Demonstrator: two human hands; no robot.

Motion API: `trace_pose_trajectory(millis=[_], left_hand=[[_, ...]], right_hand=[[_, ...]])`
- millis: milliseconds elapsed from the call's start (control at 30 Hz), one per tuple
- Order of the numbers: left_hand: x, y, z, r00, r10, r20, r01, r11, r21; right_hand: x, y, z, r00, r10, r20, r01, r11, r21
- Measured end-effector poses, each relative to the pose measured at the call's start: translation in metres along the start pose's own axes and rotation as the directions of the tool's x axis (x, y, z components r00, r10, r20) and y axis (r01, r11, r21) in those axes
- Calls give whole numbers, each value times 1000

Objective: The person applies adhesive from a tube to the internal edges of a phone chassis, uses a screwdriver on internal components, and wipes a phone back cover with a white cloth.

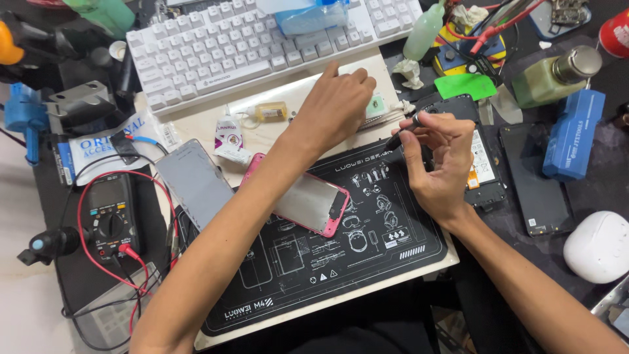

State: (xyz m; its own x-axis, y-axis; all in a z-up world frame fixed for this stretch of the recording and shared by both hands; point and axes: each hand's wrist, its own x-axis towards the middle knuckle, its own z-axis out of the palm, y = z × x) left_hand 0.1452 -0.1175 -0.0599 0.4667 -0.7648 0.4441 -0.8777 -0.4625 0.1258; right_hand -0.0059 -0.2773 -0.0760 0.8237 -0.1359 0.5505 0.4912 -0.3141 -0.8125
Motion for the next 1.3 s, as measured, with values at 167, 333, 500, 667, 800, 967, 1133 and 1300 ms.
trace_pose_trajectory(millis=[167, 333, 500, 667, 800, 967, 1133, 1300], left_hand=[[-31, 0, -34, 985, -171, 3, 163, 933, -322], [-74, 25, -66, 948, -318, 21, 256, 720, -645], [-109, 51, -82, 841, -461, 281, 418, 225, -880], [-116, 54, -83, 878, -372, 300, 319, -12, -948], [-118, 54, -79, 878, -368, 307, 329, -2, -944], [-121, 52, -78, 891, -344, 295, 322, 21, -947], [-121, 53, -80, 888, -347, 303, 348, 76, -934], [-122, 55, -80, 892, -346, 291, 341, 92, -936]], right_hand=[[3, -3, -2, 1000, 2, 6, -2, 1000, 4], [11, -20, 0, 996, 59, -66, -50, 990, 128], [10, -57, 2, 999, -21, -44, 27, 990, 136], [4, -93, 6, 990, -141, 0, 141, 989, 47], [2, -101, 10, 989, -149, 8, 149, 989, 3], [0, -98, 14, 992, -123, 34, 123, 992, 23], [-5, -92, 16, 990, -133, 45, 130, 990, 56], [-12, -85, 14, 989, -146, 34, 145, 989, 41]])
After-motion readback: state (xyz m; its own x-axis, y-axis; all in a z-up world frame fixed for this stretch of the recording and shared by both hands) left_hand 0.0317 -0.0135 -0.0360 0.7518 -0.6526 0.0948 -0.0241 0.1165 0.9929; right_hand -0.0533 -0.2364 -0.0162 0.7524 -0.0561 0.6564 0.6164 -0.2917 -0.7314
